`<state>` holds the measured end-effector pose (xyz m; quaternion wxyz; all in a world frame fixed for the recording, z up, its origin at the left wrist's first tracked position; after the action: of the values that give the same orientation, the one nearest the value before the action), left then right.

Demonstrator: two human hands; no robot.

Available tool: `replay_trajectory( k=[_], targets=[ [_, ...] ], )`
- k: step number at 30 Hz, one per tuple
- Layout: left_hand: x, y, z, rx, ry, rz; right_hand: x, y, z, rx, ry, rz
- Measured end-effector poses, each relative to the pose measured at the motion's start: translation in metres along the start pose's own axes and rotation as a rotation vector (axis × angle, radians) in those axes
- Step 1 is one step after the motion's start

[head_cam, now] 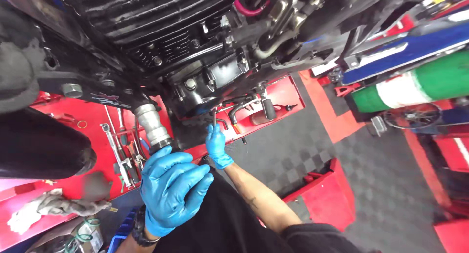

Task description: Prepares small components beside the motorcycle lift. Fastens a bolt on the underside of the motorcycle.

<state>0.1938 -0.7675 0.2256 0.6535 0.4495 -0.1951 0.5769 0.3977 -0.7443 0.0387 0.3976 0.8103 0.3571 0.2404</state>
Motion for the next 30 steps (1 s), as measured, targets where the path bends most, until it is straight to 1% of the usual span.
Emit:
replay_trajectory(
  k=[2,3,6,7,10,12,14,20,25,28,30],
  targets=[
    [0.000,-0.001,-0.001,-0.011,-0.007,0.018,0.001,-0.007,0.001,0.007,-0.001,0.032],
    [0.000,-0.002,-0.001,-0.016,-0.012,0.026,0.001,-0.002,0.002,0.000,-0.005,-0.006],
    [0.002,-0.002,-0.003,-0.024,-0.033,0.040,-0.009,0.037,0.005,-0.023,-0.071,-0.262],
    [0.002,-0.002,-0.004,-0.026,-0.033,0.043,-0.014,0.051,0.007,-0.034,-0.070,-0.316],
    [-0.001,-0.002,-0.002,-0.026,-0.023,0.047,-0.016,0.093,0.006,-0.096,-0.051,-0.404],
    [-0.001,-0.003,-0.002,-0.036,-0.031,0.048,-0.001,0.115,-0.003,-0.112,-0.051,-0.461],
    [-0.002,-0.002,-0.002,-0.042,-0.034,0.047,0.016,0.128,-0.012,-0.109,-0.042,-0.524],
    [-0.001,-0.002,-0.003,-0.040,-0.031,0.047,0.052,0.141,-0.037,-0.240,-0.065,-0.617],
    [0.001,-0.002,-0.001,-0.031,-0.014,0.039,0.066,0.156,-0.070,-0.493,-0.089,-0.698],
    [0.001,-0.001,-0.001,-0.020,-0.012,0.032,0.058,0.145,-0.063,-0.531,-0.081,-0.684],
    [0.001,-0.001,-0.001,-0.005,-0.009,0.021,0.050,0.138,-0.055,-0.508,-0.072,-0.611]
  ],
)
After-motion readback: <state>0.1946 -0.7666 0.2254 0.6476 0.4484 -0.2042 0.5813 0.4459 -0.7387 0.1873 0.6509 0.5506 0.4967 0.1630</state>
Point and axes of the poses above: each hand's wrist, its own x-axis towards the middle knuckle, its own y-axis out of the back of the hand, z = x × y, the point moved 1 cm from there along x, towards the middle knuckle, and after that the axes turned 11 degrees about -y, right-handed, at the moved point
